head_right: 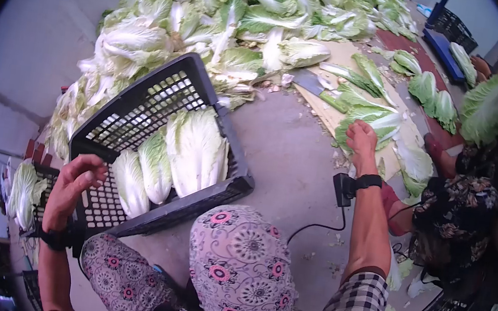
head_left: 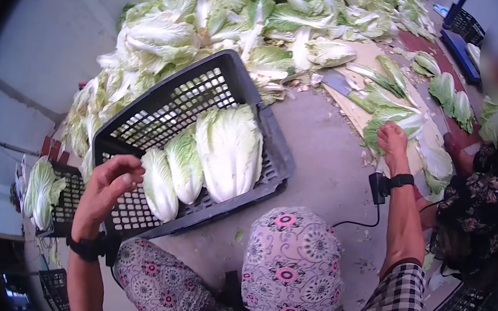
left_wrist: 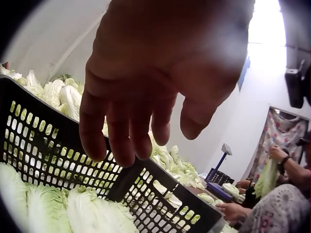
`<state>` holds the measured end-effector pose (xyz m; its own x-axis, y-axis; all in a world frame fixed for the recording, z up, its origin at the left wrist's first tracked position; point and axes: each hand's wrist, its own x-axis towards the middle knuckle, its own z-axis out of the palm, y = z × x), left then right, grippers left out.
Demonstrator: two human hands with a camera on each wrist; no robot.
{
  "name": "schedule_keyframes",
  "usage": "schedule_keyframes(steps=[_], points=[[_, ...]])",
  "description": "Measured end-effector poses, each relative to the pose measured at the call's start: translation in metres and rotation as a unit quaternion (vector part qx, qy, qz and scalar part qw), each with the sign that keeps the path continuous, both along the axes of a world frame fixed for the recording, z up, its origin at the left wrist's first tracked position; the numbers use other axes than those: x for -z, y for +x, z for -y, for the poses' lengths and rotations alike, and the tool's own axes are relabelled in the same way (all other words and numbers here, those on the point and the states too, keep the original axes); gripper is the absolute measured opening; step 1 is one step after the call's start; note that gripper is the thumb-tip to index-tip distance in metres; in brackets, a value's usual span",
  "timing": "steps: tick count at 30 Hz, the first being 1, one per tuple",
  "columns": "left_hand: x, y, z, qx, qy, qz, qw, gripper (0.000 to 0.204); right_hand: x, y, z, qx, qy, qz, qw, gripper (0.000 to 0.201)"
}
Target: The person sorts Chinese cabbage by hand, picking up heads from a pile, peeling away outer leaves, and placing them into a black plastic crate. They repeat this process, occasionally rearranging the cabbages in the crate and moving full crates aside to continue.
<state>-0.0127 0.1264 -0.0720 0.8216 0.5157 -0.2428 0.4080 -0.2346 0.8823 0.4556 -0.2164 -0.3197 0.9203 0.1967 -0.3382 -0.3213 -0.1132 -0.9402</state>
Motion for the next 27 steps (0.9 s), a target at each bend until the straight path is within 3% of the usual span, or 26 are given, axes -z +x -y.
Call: schedule_keyframes(steps=[3, 5, 10, 13, 18, 21, 22, 25, 26, 27], points=[[0.006, 0.001, -0.007, 0.098, 0.123, -0.042, 0.987, 0.034, -0.056, -0.031, -0.042, -0.115, 0.003, 0.088, 0.989, 0.038], [0.022, -0.001, -0.016, 0.120, 0.170, -0.066, 0.976, 0.034, -0.103, -0.065, -0.072, -0.213, 0.016, 0.140, 0.967, 0.037], [0.048, -0.014, -0.037, 0.173, 0.158, -0.111, 0.966, 0.039, -0.171, -0.147, -0.127, -0.443, 0.021, 0.189, 0.876, 0.035], [0.048, -0.027, -0.045, 0.171, 0.156, -0.103, 0.967, 0.038, -0.180, -0.185, -0.145, -0.532, -0.023, 0.344, 0.773, 0.035], [0.031, -0.051, -0.050, 0.182, 0.187, -0.163, 0.952, 0.038, -0.171, -0.206, -0.156, -0.593, -0.065, 0.334, 0.730, 0.034], [0.024, -0.040, -0.044, 0.191, 0.203, -0.104, 0.955, 0.034, -0.149, -0.203, -0.146, -0.612, -0.097, 0.385, 0.684, 0.033], [0.015, -0.029, -0.036, 0.192, 0.197, -0.107, 0.955, 0.034, -0.145, -0.204, -0.143, -0.612, -0.132, 0.451, 0.636, 0.034], [0.020, -0.003, -0.029, 0.220, 0.197, -0.099, 0.950, 0.038, -0.145, -0.205, -0.139, -0.707, -0.152, 0.432, 0.538, 0.035], [0.027, 0.002, -0.030, 0.231, 0.203, -0.101, 0.946, 0.038, -0.139, -0.206, -0.137, -0.695, -0.140, 0.484, 0.512, 0.036], [0.034, 0.003, -0.029, 0.255, 0.208, -0.113, 0.938, 0.042, -0.135, -0.207, -0.136, -0.686, -0.139, 0.496, 0.514, 0.035]])
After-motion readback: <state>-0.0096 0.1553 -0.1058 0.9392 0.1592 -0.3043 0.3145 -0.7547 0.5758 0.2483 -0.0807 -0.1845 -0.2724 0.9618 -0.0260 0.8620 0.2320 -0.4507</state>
